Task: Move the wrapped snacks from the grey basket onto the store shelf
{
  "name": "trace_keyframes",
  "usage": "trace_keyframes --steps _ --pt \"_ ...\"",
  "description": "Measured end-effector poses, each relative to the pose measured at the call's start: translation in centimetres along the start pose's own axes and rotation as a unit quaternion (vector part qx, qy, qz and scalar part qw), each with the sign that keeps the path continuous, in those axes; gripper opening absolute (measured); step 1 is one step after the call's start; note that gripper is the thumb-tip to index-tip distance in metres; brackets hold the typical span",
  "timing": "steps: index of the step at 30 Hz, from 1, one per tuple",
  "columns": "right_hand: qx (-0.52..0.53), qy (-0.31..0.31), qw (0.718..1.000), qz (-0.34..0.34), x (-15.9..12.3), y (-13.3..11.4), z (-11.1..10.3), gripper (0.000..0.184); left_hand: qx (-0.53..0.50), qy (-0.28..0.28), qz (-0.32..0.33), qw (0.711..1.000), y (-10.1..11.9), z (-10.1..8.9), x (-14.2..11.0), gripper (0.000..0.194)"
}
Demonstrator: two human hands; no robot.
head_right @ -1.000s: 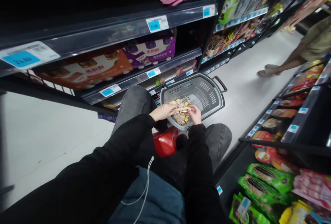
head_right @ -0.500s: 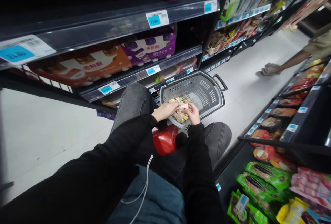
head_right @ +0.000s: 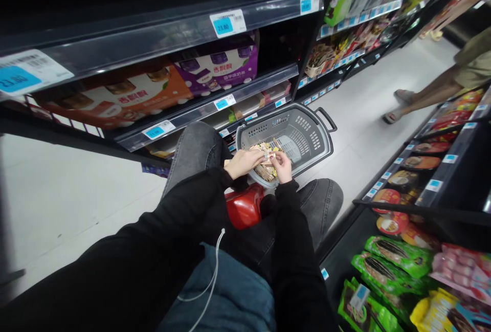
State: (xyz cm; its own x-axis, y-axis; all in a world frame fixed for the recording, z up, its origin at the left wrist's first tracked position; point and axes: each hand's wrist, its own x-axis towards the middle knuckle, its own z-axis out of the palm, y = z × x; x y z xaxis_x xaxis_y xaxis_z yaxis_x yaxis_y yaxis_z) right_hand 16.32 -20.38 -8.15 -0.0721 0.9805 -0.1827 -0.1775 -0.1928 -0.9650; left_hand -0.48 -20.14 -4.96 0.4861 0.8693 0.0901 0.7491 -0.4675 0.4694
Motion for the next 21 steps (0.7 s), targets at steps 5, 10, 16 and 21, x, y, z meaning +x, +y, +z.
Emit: trace_keyframes --steps 5,10,16,21 --pt "-0.072 0.047 0.995 -0.043 0.3 0.4 -0.2 0.027 -0.181 -0.01 -0.056 0.982 -0.3 0.2 0.7 0.022" --pt "-0.093 0.1 0.987 -0.08 0.8 0.0 -1.2 0.025 -0.388 -0.115 -0.089 0.91 -0.8 0.1 1.3 0.034" --pt "-0.101 0.129 0.984 -0.074 1.4 -0.1 -2.3 0.028 -0.554 -0.277 -0.079 0.781 -0.9 -0.5 1.1 0.044" --pt "-0.087 0.142 0.986 -0.021 2.1 1.3 -3.2 0.032 -0.583 -0.336 -0.09 0.734 -0.7 -0.9 0.7 0.061"
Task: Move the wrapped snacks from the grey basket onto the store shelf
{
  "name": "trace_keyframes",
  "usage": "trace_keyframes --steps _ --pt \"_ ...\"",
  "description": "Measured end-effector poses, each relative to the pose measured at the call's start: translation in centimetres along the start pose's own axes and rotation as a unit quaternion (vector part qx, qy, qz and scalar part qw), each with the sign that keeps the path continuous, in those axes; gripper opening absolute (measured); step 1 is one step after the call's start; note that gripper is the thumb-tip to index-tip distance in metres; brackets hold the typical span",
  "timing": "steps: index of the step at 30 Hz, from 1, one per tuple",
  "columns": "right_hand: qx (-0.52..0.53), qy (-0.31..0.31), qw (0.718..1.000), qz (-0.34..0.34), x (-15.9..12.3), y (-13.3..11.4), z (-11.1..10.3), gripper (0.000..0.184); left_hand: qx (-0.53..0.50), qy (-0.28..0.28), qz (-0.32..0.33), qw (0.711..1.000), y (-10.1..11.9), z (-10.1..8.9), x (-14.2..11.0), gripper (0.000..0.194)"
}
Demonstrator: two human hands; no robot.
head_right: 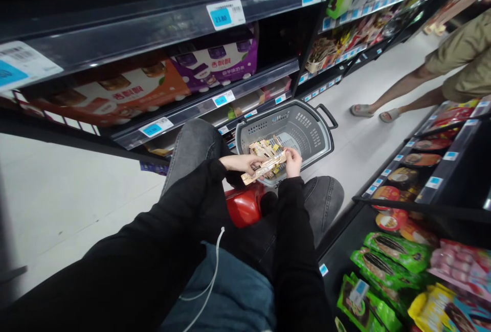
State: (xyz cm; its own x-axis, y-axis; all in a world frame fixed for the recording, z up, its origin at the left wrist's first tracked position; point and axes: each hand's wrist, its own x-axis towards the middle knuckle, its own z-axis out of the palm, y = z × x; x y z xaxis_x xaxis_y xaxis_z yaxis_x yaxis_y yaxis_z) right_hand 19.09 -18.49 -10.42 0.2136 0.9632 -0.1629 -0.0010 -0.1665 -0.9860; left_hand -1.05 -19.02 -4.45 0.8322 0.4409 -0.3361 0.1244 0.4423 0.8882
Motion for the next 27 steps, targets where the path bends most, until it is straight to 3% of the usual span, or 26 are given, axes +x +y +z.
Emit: trace_keyframes --steps 4,8,18,27 --pt "0.003 0.043 0.999 0.023 0.8 1.1 -0.7 0.033 -0.017 0.0 0.01 1.0 -0.2 -0.2 0.1 0.061" --pt "0.032 0.078 0.996 0.028 1.2 1.3 -1.3 0.032 -0.032 0.026 0.012 0.999 -0.1 -0.7 0.1 0.046" --pt "0.083 0.091 0.991 0.044 0.9 0.5 -1.1 0.03 -0.077 0.098 -0.036 0.992 0.8 -0.4 -0.6 0.035" --pt "0.096 0.078 0.99 0.063 1.0 0.7 -1.2 0.024 -0.103 -0.063 -0.027 0.992 0.4 -0.7 -1.2 0.063"
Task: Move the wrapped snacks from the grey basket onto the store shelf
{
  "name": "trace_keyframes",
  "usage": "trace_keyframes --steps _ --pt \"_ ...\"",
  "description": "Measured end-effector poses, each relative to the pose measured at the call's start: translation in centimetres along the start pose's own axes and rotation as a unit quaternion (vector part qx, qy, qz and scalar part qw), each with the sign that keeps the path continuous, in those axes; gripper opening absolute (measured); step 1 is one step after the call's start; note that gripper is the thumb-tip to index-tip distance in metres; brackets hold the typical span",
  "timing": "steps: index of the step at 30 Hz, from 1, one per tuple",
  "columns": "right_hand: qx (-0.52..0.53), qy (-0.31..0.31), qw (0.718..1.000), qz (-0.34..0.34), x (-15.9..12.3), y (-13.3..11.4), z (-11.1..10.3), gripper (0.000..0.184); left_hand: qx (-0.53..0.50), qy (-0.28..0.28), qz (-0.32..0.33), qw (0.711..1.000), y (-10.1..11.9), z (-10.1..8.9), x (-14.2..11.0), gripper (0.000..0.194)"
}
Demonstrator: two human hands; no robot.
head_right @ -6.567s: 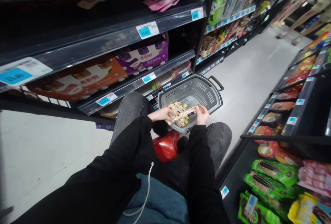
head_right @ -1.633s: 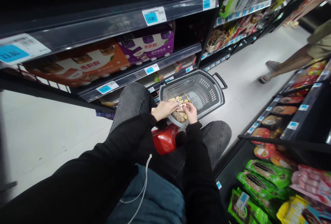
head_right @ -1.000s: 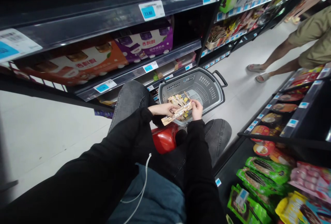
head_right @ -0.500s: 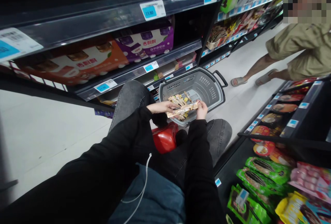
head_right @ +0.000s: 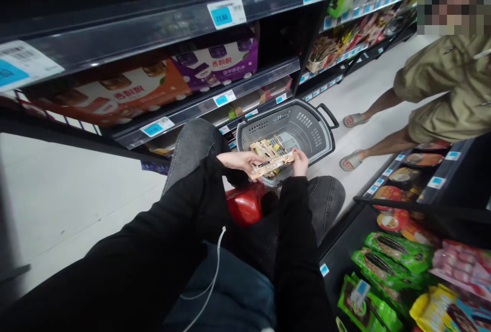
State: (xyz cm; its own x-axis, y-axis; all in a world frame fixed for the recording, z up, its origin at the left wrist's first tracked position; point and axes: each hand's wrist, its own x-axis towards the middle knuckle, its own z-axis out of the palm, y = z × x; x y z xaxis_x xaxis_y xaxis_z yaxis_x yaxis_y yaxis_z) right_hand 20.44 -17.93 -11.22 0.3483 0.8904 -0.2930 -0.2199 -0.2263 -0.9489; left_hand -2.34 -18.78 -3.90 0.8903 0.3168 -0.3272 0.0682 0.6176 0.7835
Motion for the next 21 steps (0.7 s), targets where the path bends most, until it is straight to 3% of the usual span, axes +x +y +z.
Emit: trace_keyframes --steps 6,10,16,21 --pt "0.0 -0.018 1.0 0.023 -0.1 -0.1 -0.1 0.024 -0.025 -0.008 -0.001 1.0 0.2 0.3 -0.2 0.065" --pt "-0.007 -0.016 1.0 0.011 -0.3 -0.4 0.0 0.028 -0.053 0.016 -0.016 0.998 0.4 0.3 -0.3 0.066" --pt "0.069 -0.125 0.989 -0.029 -1.2 -1.6 0.3 0.032 -0.07 0.045 -0.088 0.993 0.0 0.0 0.0 0.039" --pt "0.085 -0.175 0.98 -0.027 -1.8 -2.4 0.1 0.03 0.008 0.126 -0.053 0.991 -0.3 -0.3 0.6 0.03"
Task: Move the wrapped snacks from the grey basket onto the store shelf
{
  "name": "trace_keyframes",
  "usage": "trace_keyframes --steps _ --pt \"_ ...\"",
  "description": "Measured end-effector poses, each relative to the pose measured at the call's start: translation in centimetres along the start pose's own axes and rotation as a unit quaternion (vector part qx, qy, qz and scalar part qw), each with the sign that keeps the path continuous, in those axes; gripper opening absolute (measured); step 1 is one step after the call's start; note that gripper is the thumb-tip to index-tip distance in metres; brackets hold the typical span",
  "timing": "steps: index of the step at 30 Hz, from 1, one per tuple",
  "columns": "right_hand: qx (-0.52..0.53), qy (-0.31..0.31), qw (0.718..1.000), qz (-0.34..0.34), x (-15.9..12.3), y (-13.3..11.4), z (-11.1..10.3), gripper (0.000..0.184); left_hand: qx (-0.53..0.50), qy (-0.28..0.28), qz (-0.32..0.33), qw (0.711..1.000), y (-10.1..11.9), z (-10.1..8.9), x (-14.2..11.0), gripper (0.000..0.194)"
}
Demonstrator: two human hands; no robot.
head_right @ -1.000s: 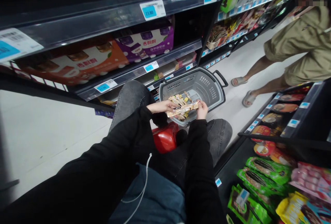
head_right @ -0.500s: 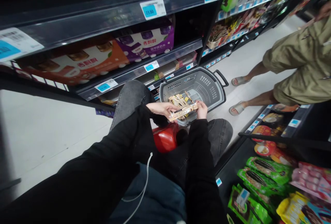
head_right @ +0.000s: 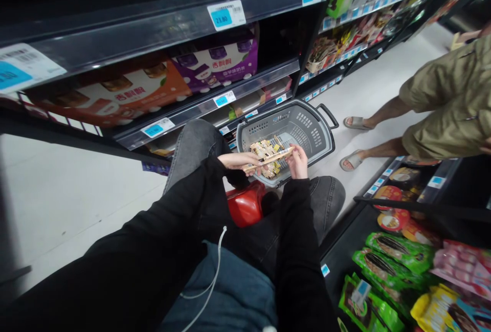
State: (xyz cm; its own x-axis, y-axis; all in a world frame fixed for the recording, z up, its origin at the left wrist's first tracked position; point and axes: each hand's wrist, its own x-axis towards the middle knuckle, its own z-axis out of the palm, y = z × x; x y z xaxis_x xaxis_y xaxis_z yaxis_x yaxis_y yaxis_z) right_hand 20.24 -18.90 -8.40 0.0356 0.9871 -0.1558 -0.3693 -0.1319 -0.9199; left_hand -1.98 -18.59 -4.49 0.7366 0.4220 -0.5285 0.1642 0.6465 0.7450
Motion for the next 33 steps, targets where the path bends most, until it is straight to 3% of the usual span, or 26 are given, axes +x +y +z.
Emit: trace_keyframes --steps 4,18,21,25,30,33 --pt "0.018 0.015 1.0 -0.004 -0.1 -0.2 0.1 0.031 0.045 0.066 0.015 0.997 0.0 0.1 0.6 0.024" --pt "-0.053 0.065 0.996 0.008 0.3 0.5 0.2 0.041 -0.016 0.028 -0.014 0.999 -0.3 0.1 0.4 0.029" --pt "-0.081 0.039 0.996 0.021 0.0 0.6 0.5 0.036 0.045 0.045 -0.004 0.998 -0.7 -0.3 0.7 0.024" --pt "-0.114 -0.041 0.991 0.054 -0.8 1.0 1.9 0.033 0.16 0.091 0.055 0.981 -0.8 -0.3 0.9 0.023" --pt "-0.14 -0.087 0.985 0.058 -1.7 0.8 3.8 0.034 0.215 0.131 0.118 0.961 -0.8 0.2 1.0 0.029" --pt "-0.147 -0.085 0.984 0.044 -1.9 0.4 4.1 0.033 0.218 0.141 0.124 0.958 -0.7 0.4 1.1 0.03"
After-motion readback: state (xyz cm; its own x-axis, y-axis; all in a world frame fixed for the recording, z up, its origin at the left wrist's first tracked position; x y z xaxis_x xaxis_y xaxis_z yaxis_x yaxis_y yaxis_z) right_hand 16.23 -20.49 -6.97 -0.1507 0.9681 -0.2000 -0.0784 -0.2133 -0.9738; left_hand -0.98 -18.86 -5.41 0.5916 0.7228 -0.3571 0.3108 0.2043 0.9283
